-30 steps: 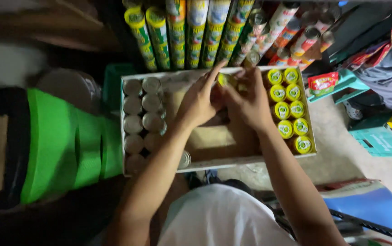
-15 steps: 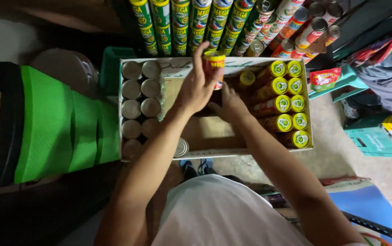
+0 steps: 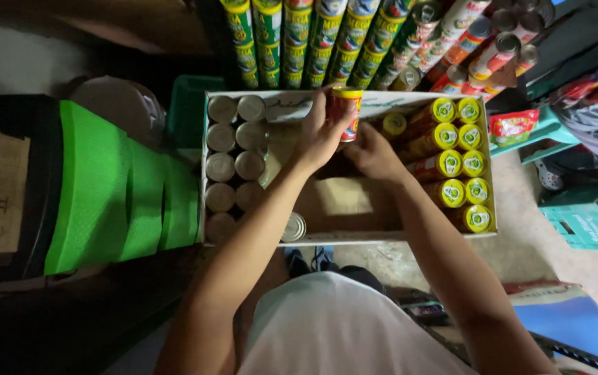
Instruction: Wiping canned goods with a cloth and placing them onto shelves.
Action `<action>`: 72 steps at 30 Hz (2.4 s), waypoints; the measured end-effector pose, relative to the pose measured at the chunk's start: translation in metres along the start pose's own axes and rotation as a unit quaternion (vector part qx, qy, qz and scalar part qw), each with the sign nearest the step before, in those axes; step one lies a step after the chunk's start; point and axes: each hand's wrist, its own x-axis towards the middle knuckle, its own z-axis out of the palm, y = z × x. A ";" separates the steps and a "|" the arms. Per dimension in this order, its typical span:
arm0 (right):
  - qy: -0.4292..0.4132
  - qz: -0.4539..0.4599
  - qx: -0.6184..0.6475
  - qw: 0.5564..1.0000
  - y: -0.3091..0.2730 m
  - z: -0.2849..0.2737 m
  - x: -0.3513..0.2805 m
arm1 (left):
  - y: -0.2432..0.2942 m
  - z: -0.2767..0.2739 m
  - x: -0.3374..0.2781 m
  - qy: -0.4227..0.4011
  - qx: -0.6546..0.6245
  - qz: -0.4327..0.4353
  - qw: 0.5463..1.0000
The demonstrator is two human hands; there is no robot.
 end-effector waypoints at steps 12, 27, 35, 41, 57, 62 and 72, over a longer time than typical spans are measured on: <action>0.366 -0.152 0.202 0.895 0.046 -0.035 0.011 | -0.056 -0.004 0.023 0.054 -0.209 -0.039 0.976; 0.269 -0.336 -0.031 0.902 -0.084 -0.036 -0.025 | -0.082 0.002 0.013 -0.070 -0.384 -0.205 0.898; 0.145 -0.412 -0.073 0.897 -0.075 -0.019 -0.033 | -0.039 0.001 0.017 -0.045 -0.528 -0.243 0.812; 0.230 -0.365 -0.085 0.898 -0.089 -0.034 -0.041 | -0.089 0.002 0.020 -0.050 -0.412 -0.213 0.885; 0.222 -0.358 -0.050 0.906 -0.077 -0.026 -0.038 | -0.028 -0.004 0.011 -0.055 -0.410 -0.214 0.885; 0.178 -0.455 -0.056 0.871 -0.120 -0.023 -0.047 | -0.019 -0.015 0.017 -0.066 -0.511 -0.248 0.820; 0.283 -0.366 -0.013 0.887 -0.082 -0.028 -0.034 | -0.021 0.003 0.012 0.053 -0.422 -0.291 0.857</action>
